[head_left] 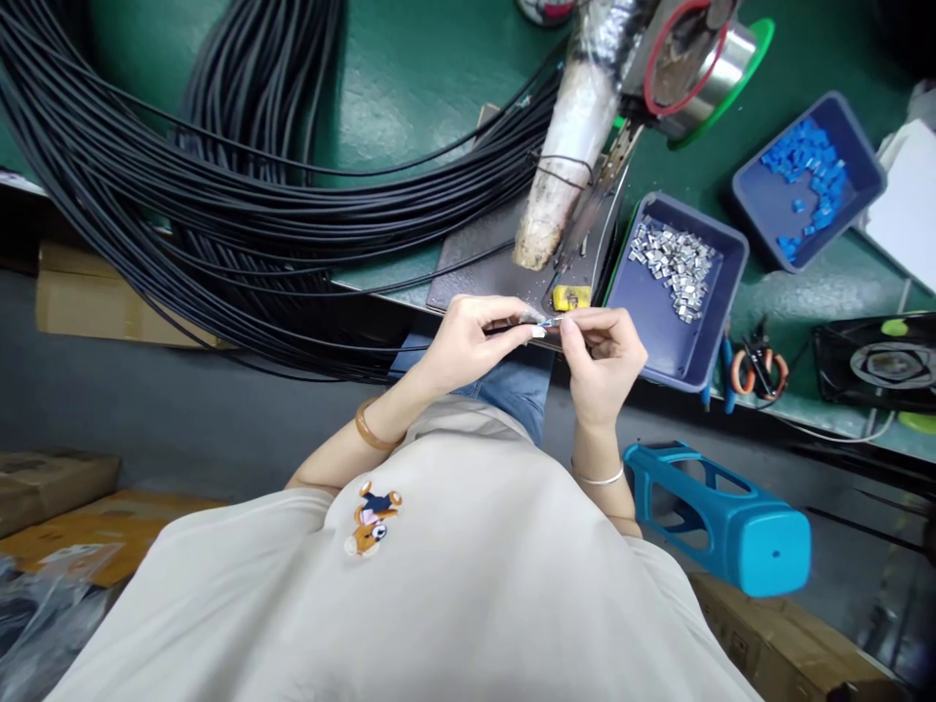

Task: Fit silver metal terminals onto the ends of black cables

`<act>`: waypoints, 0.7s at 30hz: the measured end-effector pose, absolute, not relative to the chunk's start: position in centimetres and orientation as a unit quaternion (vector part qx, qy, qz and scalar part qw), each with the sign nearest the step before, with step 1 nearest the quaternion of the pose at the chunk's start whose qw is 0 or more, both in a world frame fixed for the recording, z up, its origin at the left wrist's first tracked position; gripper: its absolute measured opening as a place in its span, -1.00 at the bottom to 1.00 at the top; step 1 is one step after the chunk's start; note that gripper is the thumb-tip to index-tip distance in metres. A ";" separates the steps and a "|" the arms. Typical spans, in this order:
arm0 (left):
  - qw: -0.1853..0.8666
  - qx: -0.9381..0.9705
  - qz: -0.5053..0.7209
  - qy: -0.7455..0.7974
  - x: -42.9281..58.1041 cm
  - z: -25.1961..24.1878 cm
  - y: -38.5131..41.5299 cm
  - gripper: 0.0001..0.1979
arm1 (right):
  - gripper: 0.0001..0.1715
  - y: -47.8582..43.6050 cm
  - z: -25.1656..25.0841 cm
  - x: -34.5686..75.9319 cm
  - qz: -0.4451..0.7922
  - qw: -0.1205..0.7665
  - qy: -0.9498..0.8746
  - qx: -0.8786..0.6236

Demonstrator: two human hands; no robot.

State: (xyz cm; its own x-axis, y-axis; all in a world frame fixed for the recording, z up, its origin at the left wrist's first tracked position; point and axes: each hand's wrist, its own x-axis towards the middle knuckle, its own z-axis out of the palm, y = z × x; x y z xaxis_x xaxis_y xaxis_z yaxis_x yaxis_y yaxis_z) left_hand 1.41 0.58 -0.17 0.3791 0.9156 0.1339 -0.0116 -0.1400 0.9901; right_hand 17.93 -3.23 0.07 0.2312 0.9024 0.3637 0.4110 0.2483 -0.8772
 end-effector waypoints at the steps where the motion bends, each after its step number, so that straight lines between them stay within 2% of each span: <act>1: 0.554 0.628 0.414 0.357 1.3 -0.1 0.6 -0.83 | -0.88 -3.2 0.1 18.0 0.244 0.538 -0.578 -0.563; 3: 0.589 0.621 0.383 0.347 1.0 -0.1 0.7 -0.78 | -0.88 -3.3 0.2 18.1 0.235 0.524 -0.602 -0.555; 7: 0.665 0.568 0.362 0.324 0.8 -0.2 1.0 -0.78 | -0.93 -3.7 0.1 17.9 0.131 0.498 -0.650 -0.559; 12: 0.666 0.519 0.410 0.343 1.4 -0.4 1.1 -0.75 | -0.86 -4.6 0.5 17.8 0.074 0.588 -0.557 -0.583; 14: 0.660 0.516 0.419 0.351 1.6 -0.5 1.2 -0.73 | -0.85 -4.8 0.6 17.9 0.086 0.606 -0.542 -0.577; 18: 0.642 0.523 0.430 0.360 2.0 -0.7 1.2 -0.75 | -0.89 -4.9 0.0 18.1 0.112 0.559 -0.575 -0.587; 21: 0.623 0.539 0.439 0.360 2.3 -0.7 1.2 -0.77 | -0.94 -4.6 -0.7 18.0 0.037 0.507 -0.655 -0.559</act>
